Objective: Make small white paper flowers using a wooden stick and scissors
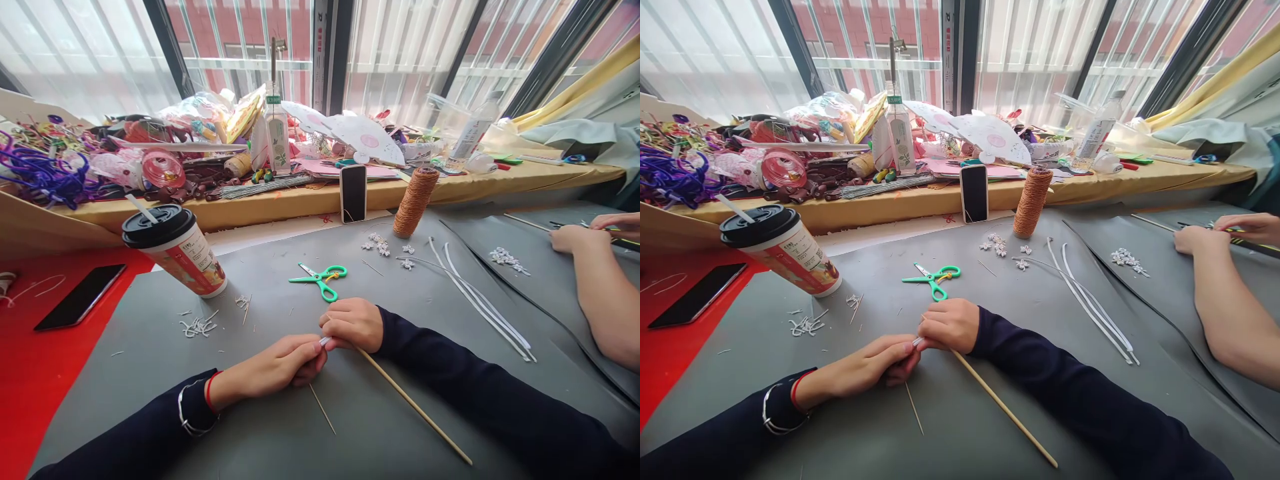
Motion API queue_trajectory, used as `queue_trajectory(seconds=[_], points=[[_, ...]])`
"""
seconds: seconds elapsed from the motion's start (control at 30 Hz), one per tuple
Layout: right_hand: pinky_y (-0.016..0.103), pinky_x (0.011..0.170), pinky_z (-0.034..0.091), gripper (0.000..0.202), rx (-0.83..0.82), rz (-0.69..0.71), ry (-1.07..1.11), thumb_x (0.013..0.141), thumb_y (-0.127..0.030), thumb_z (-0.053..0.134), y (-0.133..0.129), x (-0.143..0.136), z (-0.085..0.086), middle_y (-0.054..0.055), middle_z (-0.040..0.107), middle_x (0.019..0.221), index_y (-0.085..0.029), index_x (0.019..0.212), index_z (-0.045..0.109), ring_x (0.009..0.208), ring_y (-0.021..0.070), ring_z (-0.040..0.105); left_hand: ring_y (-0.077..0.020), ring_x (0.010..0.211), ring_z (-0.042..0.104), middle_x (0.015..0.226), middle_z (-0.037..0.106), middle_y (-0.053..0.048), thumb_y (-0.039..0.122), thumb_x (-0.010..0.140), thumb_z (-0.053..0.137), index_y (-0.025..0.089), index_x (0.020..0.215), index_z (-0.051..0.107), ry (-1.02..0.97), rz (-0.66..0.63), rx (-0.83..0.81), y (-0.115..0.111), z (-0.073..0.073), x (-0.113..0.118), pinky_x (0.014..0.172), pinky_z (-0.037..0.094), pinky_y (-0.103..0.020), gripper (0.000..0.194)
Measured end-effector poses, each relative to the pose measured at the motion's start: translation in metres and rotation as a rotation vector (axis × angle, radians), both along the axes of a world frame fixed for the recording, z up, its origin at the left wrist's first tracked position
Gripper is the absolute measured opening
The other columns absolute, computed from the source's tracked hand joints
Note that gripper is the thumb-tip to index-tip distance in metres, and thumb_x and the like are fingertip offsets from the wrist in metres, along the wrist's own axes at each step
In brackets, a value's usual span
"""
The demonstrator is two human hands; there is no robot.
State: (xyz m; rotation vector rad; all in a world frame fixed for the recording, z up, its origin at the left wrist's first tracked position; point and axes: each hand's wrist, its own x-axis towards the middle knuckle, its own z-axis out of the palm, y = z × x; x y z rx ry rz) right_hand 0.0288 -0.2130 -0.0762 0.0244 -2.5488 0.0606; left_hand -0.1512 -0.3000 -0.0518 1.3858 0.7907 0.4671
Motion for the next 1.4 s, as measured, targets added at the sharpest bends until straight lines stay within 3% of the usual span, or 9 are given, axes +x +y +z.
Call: queue_trajectory(seconds=[0.17,0.5,0.67,0.93,1.17,1.4], points=[[0.023,0.059,0.039,0.03,-0.038,-0.05,0.056,0.091,-0.036,0.03,0.006,0.0,-0.008,0.004,0.058,0.068,-0.017,0.077,0.048,0.061,0.0113,0.048,-0.0097,0.057,0.034,0.063,0.04,0.003,0.04,0.09,0.023,0.017,0.078,0.042,0.147,0.162,0.231,0.0,0.001,0.0,0.058,0.032,-0.023,0.033],[0.023,0.062,0.041,0.03,-0.016,-0.063,-0.012,0.09,-0.039,0.031,0.008,0.0,-0.006,0.004,0.058,0.069,-0.015,0.086,0.049,0.067,0.0113,0.053,-0.0086,0.055,0.035,0.061,0.04,0.004,0.031,0.091,0.025,0.018,0.081,0.047,0.382,0.228,0.554,0.003,-0.013,-0.005,0.055,0.031,-0.021,0.028],[0.023,0.06,0.04,0.029,-0.02,-0.08,0.022,0.091,-0.036,0.032,0.007,0.0,-0.009,0.004,0.058,0.069,-0.015,0.082,0.05,0.064,0.0113,0.05,-0.0095,0.062,0.045,0.071,0.052,0.001,0.026,0.09,0.027,0.018,0.084,0.05,0.43,0.232,0.693,0.003,-0.016,-0.007,0.061,0.035,-0.02,0.025],[0.023,0.058,0.035,0.019,-0.032,-0.054,0.041,0.088,-0.029,0.039,0.003,0.002,-0.005,0.003,0.057,0.069,-0.018,0.076,0.05,0.06,0.0112,0.045,-0.0102,0.066,0.049,0.074,0.057,0.0,0.024,0.089,0.03,0.017,0.081,0.051,0.444,0.221,0.793,0.001,-0.013,-0.007,0.063,0.038,-0.02,0.023],[0.023,0.056,0.032,0.011,0.038,-0.066,0.047,0.085,-0.021,0.043,-0.003,0.004,0.002,0.002,0.055,0.068,-0.018,0.078,0.051,0.058,0.0109,0.041,-0.0093,0.061,0.045,0.068,0.054,0.001,0.025,0.089,0.031,0.017,0.078,0.051,0.444,0.217,0.742,0.001,-0.008,-0.005,0.06,0.036,-0.019,0.024],[0.025,0.05,0.028,0.02,0.081,-0.117,0.04,0.084,-0.016,0.039,-0.007,0.002,0.0,0.0,0.047,0.054,-0.018,0.068,0.052,0.053,0.0114,0.035,-0.0096,0.062,0.046,0.069,0.054,0.001,0.027,0.09,0.03,0.017,0.08,0.053,0.419,0.212,0.684,0.001,-0.012,-0.005,0.061,0.036,-0.019,0.027]])
